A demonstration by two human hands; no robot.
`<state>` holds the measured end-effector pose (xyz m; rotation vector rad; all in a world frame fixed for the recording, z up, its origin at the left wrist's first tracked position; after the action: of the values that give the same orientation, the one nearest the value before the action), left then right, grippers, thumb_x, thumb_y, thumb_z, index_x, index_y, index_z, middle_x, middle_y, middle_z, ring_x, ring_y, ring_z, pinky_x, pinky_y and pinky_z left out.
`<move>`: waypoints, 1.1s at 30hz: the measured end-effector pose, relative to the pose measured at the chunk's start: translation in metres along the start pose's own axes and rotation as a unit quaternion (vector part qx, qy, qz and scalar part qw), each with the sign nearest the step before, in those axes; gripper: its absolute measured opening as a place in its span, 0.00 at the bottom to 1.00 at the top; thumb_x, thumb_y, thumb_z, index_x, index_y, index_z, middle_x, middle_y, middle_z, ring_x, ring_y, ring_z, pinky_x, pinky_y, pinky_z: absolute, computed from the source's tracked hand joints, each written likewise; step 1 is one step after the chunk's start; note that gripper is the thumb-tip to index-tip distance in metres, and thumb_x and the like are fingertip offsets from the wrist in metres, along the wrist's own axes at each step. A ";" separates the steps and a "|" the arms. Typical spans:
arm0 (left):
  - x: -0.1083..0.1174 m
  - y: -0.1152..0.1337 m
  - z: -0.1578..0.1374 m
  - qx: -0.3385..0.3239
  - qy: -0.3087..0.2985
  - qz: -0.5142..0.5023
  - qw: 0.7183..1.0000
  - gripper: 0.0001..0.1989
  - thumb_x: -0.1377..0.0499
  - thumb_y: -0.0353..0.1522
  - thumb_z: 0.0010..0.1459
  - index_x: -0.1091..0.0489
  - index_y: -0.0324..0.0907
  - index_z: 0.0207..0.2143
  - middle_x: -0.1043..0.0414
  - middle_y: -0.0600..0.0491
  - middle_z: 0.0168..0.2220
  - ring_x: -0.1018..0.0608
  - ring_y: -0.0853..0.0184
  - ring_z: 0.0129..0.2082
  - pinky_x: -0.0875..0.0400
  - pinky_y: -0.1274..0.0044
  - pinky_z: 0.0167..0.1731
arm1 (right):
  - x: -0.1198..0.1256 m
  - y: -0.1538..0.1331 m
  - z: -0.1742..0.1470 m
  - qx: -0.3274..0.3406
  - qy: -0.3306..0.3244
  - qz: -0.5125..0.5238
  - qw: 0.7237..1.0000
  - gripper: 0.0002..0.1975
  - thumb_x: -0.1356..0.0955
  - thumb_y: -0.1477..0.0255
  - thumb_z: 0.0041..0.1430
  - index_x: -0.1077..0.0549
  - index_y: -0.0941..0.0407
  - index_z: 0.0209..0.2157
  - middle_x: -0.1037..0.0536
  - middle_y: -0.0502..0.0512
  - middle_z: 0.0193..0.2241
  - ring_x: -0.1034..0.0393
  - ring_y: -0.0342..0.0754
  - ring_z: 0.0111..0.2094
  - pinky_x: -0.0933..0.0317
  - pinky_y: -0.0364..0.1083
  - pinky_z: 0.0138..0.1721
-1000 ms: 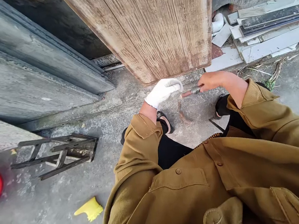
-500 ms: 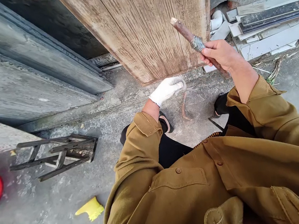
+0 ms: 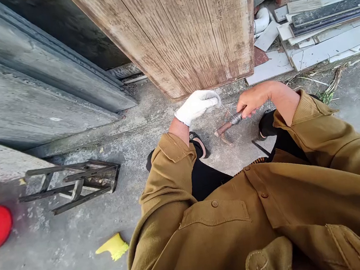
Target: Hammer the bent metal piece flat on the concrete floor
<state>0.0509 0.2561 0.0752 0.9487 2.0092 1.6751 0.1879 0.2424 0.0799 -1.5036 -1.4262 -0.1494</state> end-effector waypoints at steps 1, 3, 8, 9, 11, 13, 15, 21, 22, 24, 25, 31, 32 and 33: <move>0.002 -0.001 0.001 -0.002 0.009 0.005 1.000 0.15 0.32 0.40 0.54 0.25 0.35 0.31 0.23 0.49 0.29 0.30 0.73 0.23 0.35 0.79 0.25 | 0.000 -0.002 -0.003 0.006 -0.017 0.009 1.000 0.10 0.21 0.58 0.49 0.17 0.48 0.30 0.20 0.47 0.27 0.24 0.48 0.32 0.35 0.46 0.32; 0.008 -0.003 0.002 -0.011 0.037 0.013 0.999 0.14 0.32 0.39 0.55 0.25 0.35 0.32 0.23 0.50 0.30 0.29 0.73 0.24 0.33 0.79 0.26 | 0.007 -0.005 -0.010 0.023 -0.036 0.041 0.998 0.10 0.22 0.59 0.53 0.18 0.49 0.32 0.21 0.46 0.28 0.27 0.45 0.30 0.36 0.45 0.31; 0.011 -0.007 0.006 -0.043 0.049 -0.047 0.997 0.14 0.34 0.40 0.59 0.26 0.36 0.33 0.26 0.51 0.29 0.33 0.75 0.21 0.33 0.80 0.24 | 0.069 0.005 -0.023 0.074 0.158 0.362 0.916 0.11 0.30 0.67 0.69 0.28 0.56 0.32 0.27 0.50 0.29 0.40 0.39 0.27 0.44 0.42 0.28; 0.008 -0.008 0.007 -0.046 0.033 -0.058 0.997 0.15 0.33 0.41 0.59 0.26 0.36 0.33 0.26 0.51 0.29 0.33 0.75 0.21 0.33 0.80 0.23 | 0.079 0.012 -0.025 0.078 0.205 0.429 0.876 0.10 0.32 0.69 0.70 0.29 0.56 0.33 0.28 0.50 0.29 0.41 0.39 0.27 0.45 0.42 0.28; -0.001 -0.008 0.007 -0.044 -0.001 -0.065 0.997 0.18 0.31 0.43 0.57 0.25 0.36 0.33 0.26 0.50 0.29 0.34 0.76 0.21 0.33 0.80 0.22 | 0.090 0.026 -0.027 0.066 0.272 0.494 0.823 0.08 0.35 0.72 0.73 0.30 0.57 0.35 0.30 0.50 0.30 0.42 0.39 0.27 0.46 0.42 0.28; -0.008 -0.006 0.004 -0.035 -0.029 -0.061 0.997 0.21 0.30 0.46 0.55 0.24 0.36 0.33 0.25 0.49 0.29 0.34 0.76 0.20 0.34 0.80 0.22 | 0.092 0.040 -0.025 0.017 0.316 0.462 0.829 0.10 0.38 0.74 0.75 0.32 0.56 0.35 0.30 0.51 0.31 0.43 0.39 0.27 0.46 0.42 0.29; -0.013 -0.002 0.001 -0.026 -0.045 -0.059 0.997 0.24 0.29 0.49 0.54 0.24 0.35 0.33 0.24 0.48 0.29 0.35 0.76 0.20 0.33 0.79 0.22 | 0.090 0.053 -0.020 -0.055 0.331 0.370 0.866 0.12 0.37 0.75 0.73 0.33 0.56 0.31 0.30 0.52 0.29 0.42 0.40 0.27 0.45 0.44 0.29; -0.010 0.012 -0.008 -0.041 -0.050 -0.069 0.996 0.29 0.29 0.56 0.51 0.24 0.37 0.31 0.26 0.49 0.26 0.34 0.74 0.20 0.36 0.77 0.22 | 0.068 0.050 0.006 -0.124 0.250 -0.020 0.960 0.08 0.28 0.68 0.67 0.22 0.59 0.39 0.21 0.62 0.36 0.27 0.54 0.42 0.35 0.50 0.44; -0.007 0.013 -0.008 -0.046 -0.042 -0.073 0.995 0.29 0.28 0.56 0.51 0.24 0.37 0.31 0.27 0.50 0.25 0.34 0.75 0.19 0.36 0.77 0.22 | 0.059 0.047 0.010 -0.128 0.214 -0.066 0.966 0.09 0.28 0.68 0.67 0.21 0.60 0.40 0.20 0.63 0.37 0.26 0.55 0.43 0.35 0.51 0.45; 0.002 0.015 -0.008 -0.061 -0.014 -0.078 0.995 0.28 0.28 0.54 0.52 0.24 0.37 0.32 0.28 0.52 0.24 0.34 0.75 0.19 0.37 0.78 0.21 | 0.038 0.038 0.017 -0.119 0.123 -0.120 0.978 0.07 0.27 0.69 0.66 0.20 0.60 0.37 0.20 0.61 0.34 0.25 0.53 0.40 0.36 0.49 0.42; 0.009 0.016 -0.007 -0.070 0.007 -0.077 0.995 0.26 0.29 0.53 0.53 0.24 0.38 0.32 0.29 0.52 0.24 0.34 0.75 0.19 0.38 0.78 0.21 | 0.027 0.032 0.018 -0.102 0.075 -0.127 0.984 0.07 0.27 0.71 0.66 0.20 0.61 0.35 0.20 0.58 0.32 0.26 0.50 0.37 0.38 0.48 0.40; 0.047 0.017 0.001 -0.109 0.156 -0.011 0.982 0.17 0.38 0.44 0.65 0.28 0.38 0.33 0.30 0.53 0.25 0.34 0.76 0.19 0.37 0.80 0.21 | -0.008 -0.012 -0.003 0.038 -0.140 0.049 0.988 0.03 0.27 0.81 0.62 0.17 0.62 0.35 0.24 0.47 0.22 0.36 0.37 0.25 0.46 0.41 0.31; 0.050 0.014 0.005 -0.107 0.168 -0.004 0.980 0.15 0.39 0.41 0.66 0.28 0.38 0.34 0.30 0.53 0.25 0.33 0.76 0.19 0.36 0.80 0.21 | -0.003 -0.019 -0.007 0.058 -0.132 0.086 0.986 0.04 0.26 0.80 0.62 0.16 0.61 0.37 0.25 0.45 0.22 0.36 0.37 0.25 0.45 0.41 0.31; 0.052 0.011 0.008 -0.103 0.181 -0.003 0.978 0.13 0.39 0.39 0.66 0.28 0.38 0.33 0.31 0.54 0.25 0.33 0.76 0.20 0.37 0.80 0.22 | 0.005 -0.026 -0.008 0.076 -0.107 0.117 0.984 0.04 0.26 0.79 0.61 0.16 0.59 0.38 0.25 0.45 0.22 0.35 0.37 0.25 0.44 0.40 0.32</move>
<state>0.0222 0.2990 0.0915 0.5970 1.9934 2.1288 0.1734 0.2347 0.1019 -1.5822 -1.3804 0.2678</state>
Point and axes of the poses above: each hand's wrist, its own z-axis towards the middle knuckle, its own x-axis out of the back of the hand, y = z × x, the point moved 10 cm from there along z, towards the middle knuckle
